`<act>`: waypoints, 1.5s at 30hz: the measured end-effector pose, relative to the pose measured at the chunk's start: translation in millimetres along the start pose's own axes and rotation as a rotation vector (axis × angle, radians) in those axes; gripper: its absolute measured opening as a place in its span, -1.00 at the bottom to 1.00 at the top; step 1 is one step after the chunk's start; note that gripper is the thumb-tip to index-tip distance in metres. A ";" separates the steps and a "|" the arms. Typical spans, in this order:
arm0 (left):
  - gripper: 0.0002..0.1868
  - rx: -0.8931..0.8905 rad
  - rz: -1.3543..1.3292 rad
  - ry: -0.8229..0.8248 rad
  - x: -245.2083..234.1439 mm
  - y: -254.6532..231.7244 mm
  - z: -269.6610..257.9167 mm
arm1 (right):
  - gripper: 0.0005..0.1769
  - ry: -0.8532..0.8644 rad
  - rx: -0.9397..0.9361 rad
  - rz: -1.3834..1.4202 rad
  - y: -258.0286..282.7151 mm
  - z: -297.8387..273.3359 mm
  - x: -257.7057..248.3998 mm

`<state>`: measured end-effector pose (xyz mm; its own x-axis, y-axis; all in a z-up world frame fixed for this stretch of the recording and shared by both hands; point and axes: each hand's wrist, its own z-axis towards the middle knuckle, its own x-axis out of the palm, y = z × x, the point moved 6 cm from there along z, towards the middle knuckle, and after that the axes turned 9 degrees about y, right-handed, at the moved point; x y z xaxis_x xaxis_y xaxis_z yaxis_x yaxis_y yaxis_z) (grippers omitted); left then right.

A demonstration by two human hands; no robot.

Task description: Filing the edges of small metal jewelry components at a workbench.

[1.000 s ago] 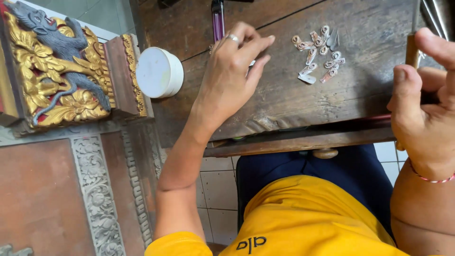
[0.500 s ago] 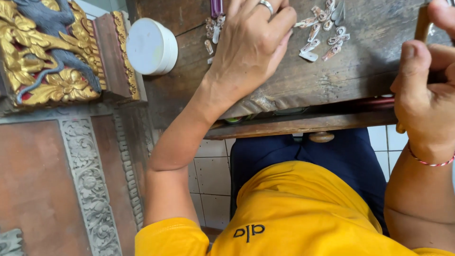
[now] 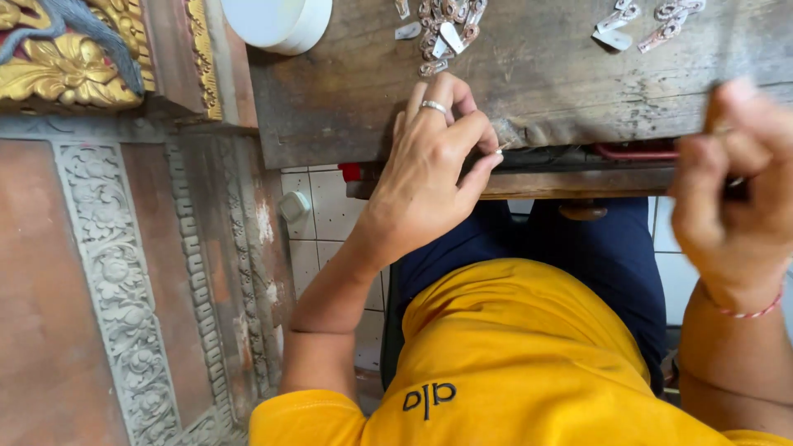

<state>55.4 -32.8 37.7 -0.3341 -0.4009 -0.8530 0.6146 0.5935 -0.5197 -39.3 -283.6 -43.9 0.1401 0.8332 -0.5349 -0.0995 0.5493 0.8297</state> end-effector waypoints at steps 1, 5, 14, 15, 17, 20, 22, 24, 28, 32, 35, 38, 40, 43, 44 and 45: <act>-0.79 -0.021 -0.004 -0.024 -0.1 3.0 0.1 | -0.85 0.019 -0.193 -0.167 14.7 -2.4 8.8; -0.79 -0.074 -0.038 -0.062 2.4 7.9 -3.5 | -0.65 0.164 -0.363 -0.303 51.9 -13.2 45.6; -0.82 -0.118 -0.055 -0.202 0.4 3.6 -16.0 | -0.67 0.203 -0.350 -0.498 55.9 -18.8 75.9; -0.82 -0.120 -0.057 -0.203 4.4 2.6 -17.2 | -0.67 0.205 -0.351 -0.499 55.4 -19.1 76.7; -0.85 -0.131 0.011 -0.299 7.0 -0.9 -23.0 | -0.67 0.199 -0.326 -0.485 54.0 -21.1 77.3; -0.86 -0.071 0.064 -0.403 14.9 0.8 -27.7 | -0.66 0.200 -0.314 -0.445 51.0 -21.6 79.6; -0.89 -0.018 0.069 -0.418 16.0 -0.2 -27.8 | -0.67 0.194 -0.319 -0.429 50.0 -21.9 80.9; -0.91 0.034 0.076 -0.432 18.0 0.1 -28.4 | -0.67 0.189 -0.324 -0.412 49.0 -22.5 82.7; -0.97 0.102 0.135 -0.487 18.6 -0.8 -25.6 | -0.68 0.165 -0.313 -0.392 44.5 -24.3 85.1; -0.85 0.169 0.150 -0.506 15.7 -5.1 -21.9 | -0.70 0.145 -0.301 -0.347 47.6 -24.7 75.8; -0.83 0.196 0.095 -0.459 12.4 -6.8 -19.6 | -0.67 0.093 -0.321 -0.476 40.3 -40.9 68.2; -0.81 0.200 0.080 -0.426 11.6 -5.4 -18.2 | -0.70 0.170 -0.314 -0.472 49.6 -42.0 70.4; -0.80 0.198 0.077 -0.420 11.7 -5.1 -17.7 | -0.70 0.176 -0.309 -0.477 48.1 -47.6 69.5; -0.81 0.206 0.079 -0.414 13.4 -1.7 -17.9 | -0.70 0.196 -0.306 -0.471 49.9 -47.7 70.8; -0.83 0.225 0.078 -0.416 14.8 -1.3 -17.9 | -0.70 0.206 -0.303 -0.469 51.0 -47.0 71.0; -0.83 0.221 0.076 -0.414 14.0 -0.7 -18.4 | -0.70 0.209 -0.301 -0.468 52.8 -41.8 73.5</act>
<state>37.1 -26.0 25.2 0.0036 -0.6332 -0.7740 0.7788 0.4873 -0.3950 -75.4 -190.7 -46.0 0.0423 0.4762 -0.8783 -0.3536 0.8293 0.4326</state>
